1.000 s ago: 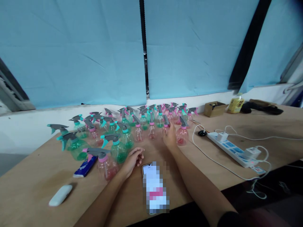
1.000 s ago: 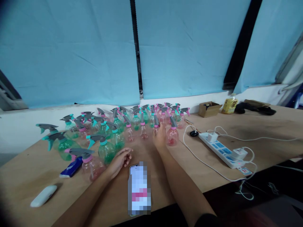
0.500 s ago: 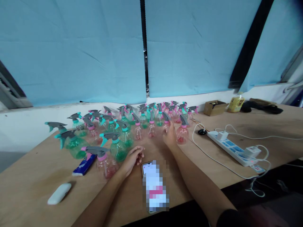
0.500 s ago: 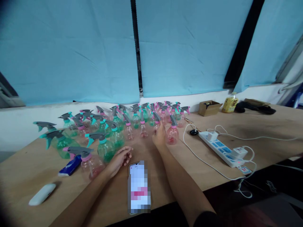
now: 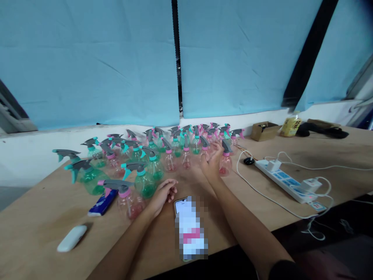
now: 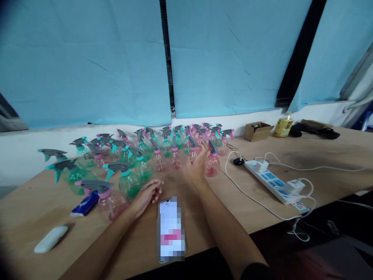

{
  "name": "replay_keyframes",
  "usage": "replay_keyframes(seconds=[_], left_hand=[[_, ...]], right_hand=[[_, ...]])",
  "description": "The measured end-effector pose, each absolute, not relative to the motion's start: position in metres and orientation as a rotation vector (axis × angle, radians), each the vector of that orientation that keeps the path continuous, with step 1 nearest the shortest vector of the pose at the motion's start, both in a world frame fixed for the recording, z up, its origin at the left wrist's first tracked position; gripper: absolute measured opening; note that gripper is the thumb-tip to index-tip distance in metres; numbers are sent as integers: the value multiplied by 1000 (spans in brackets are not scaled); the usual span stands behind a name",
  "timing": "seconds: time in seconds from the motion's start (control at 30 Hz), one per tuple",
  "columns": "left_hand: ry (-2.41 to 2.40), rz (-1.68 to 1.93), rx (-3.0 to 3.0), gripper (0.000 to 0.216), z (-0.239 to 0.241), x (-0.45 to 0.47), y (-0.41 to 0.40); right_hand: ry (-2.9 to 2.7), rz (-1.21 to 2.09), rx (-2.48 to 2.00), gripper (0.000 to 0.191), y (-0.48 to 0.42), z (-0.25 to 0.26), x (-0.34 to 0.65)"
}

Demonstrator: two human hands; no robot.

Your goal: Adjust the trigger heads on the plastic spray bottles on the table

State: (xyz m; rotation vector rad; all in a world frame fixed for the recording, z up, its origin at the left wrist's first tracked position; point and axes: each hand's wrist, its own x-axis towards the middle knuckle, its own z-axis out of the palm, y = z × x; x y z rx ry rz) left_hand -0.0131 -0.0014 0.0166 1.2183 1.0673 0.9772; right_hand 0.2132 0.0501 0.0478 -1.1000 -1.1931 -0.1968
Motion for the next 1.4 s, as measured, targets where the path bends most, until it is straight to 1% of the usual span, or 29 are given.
replay_keyframes(seconds=[0.1, 0.2, 0.27, 0.4, 0.53, 0.63, 0.77, 0.83, 0.97, 1.03, 1.13, 1.3, 1.4], left_hand=[[1061, 986, 1219, 28, 16, -14, -1], [1069, 980, 1231, 29, 17, -13, -2], [1081, 973, 1238, 30, 16, -13, -2], [1090, 972, 1239, 29, 15, -13, 0], [1060, 967, 1245, 28, 14, -14, 0], [1063, 965, 1245, 27, 16, -14, -1], [1077, 974, 1233, 25, 19, -12, -3], [1075, 972, 1232, 26, 19, -12, -3], [1059, 962, 1235, 26, 16, -14, -1], [1056, 962, 1239, 26, 14, -14, 0], [1058, 968, 1244, 26, 14, -14, 0], [1057, 968, 1254, 25, 13, -14, 0], [1062, 958, 1255, 26, 11, -15, 1]], right_hand=[[-1202, -331, -1123, 52, 40, 62, 225], [-1131, -488, -1301, 51, 39, 69, 247], [-1060, -516, -1415, 53, 42, 68, 262], [-1079, -287, -1527, 44, 48, 62, 282], [-1095, -138, -1495, 38, 48, 61, 276], [-1165, 3, -1351, 31, 50, 60, 260], [-1221, 304, -1054, 26, 53, 56, 228], [-1201, 460, -955, 27, 53, 54, 213], [-1237, 686, -888, 36, 54, 49, 195], [-1308, 747, -877, 35, 56, 46, 192], [-1405, 806, -851, 28, 61, 44, 193], [-1515, 841, -901, 18, 62, 48, 195], [-1574, 824, -874, 24, 58, 49, 193]])
